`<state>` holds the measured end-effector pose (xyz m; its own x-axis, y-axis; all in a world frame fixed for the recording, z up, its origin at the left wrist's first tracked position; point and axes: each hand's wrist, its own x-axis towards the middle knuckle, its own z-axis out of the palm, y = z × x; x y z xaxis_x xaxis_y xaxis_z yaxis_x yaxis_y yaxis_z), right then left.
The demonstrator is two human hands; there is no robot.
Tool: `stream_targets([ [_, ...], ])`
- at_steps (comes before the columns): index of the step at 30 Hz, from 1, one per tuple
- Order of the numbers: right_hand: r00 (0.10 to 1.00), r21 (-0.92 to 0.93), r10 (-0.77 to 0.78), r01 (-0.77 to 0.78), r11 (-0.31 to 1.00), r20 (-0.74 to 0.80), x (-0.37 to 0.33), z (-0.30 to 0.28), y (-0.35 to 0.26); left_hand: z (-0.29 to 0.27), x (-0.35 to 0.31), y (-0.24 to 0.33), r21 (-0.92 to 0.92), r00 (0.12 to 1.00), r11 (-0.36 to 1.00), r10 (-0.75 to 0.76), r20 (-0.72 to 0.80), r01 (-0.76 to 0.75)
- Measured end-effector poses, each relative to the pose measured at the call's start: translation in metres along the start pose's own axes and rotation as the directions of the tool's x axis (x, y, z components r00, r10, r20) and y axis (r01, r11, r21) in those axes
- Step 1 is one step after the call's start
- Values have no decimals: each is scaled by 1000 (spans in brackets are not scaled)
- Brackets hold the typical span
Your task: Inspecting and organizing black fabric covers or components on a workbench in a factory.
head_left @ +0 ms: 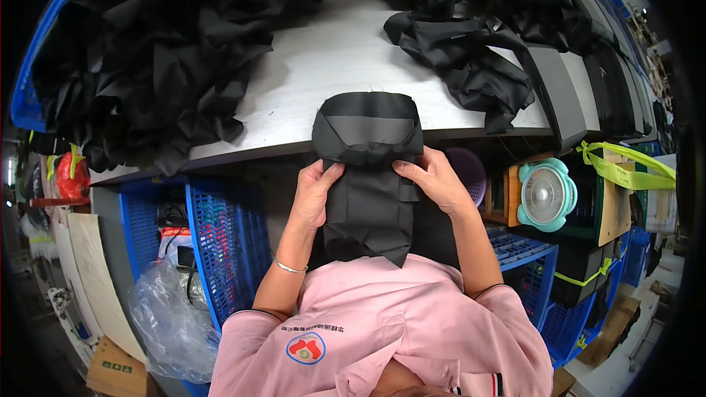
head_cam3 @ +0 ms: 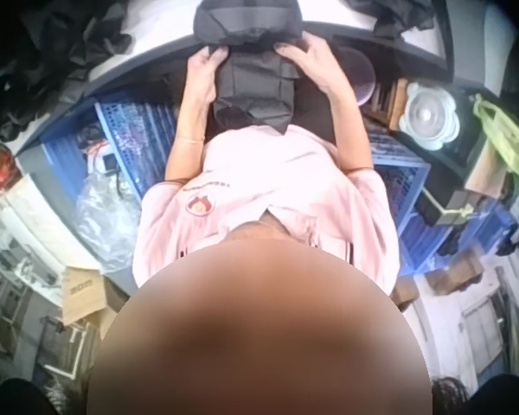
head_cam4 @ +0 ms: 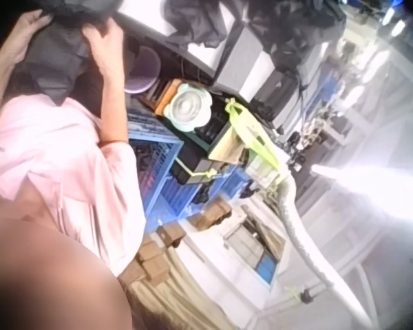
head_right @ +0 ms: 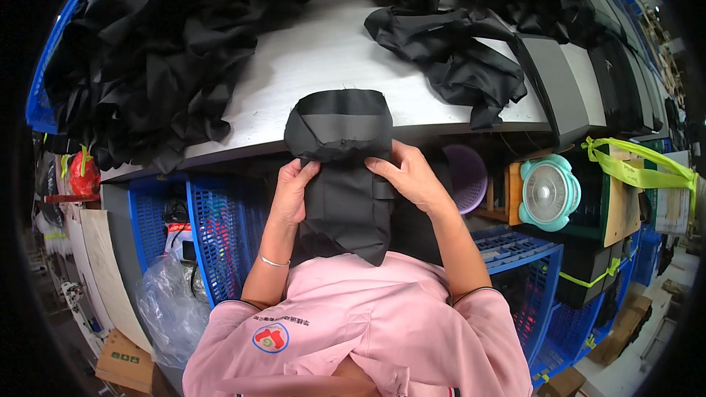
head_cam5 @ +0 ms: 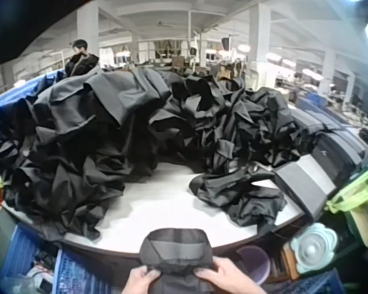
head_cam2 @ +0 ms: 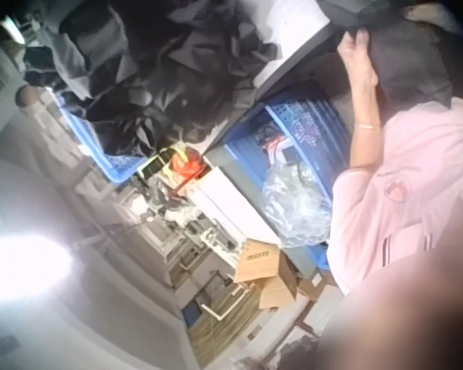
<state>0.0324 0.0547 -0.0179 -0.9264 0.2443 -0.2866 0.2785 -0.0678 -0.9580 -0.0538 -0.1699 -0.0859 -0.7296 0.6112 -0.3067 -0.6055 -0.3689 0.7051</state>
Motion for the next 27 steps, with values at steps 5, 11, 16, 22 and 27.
stream_targets([
  [5, 997, 171, 45, -33, 985, -65, 10, 10, 6, 13, -3, 11, -111, 998, 993, -37, 50, 43],
  [11, 990, 192, -75, 96, 977, -117, 4, 6, 25, 30, -12, 13, 261, 995, 963, -47, -87, 68],
  [16, 942, 189, -160, 222, 957, -296, -11, -21, 28, 38, -12, 14, 344, 981, 938, 30, -194, 39],
  [22, 986, 142, 161, -166, 976, 46, -66, -43, 34, 54, -12, 16, 294, 956, 956, 112, -270, -29],
  [27, 978, 494, -135, 198, 847, -161, -76, -9, 61, 71, -21, 0, 251, 1000, 968, 9, 10, -11],
])
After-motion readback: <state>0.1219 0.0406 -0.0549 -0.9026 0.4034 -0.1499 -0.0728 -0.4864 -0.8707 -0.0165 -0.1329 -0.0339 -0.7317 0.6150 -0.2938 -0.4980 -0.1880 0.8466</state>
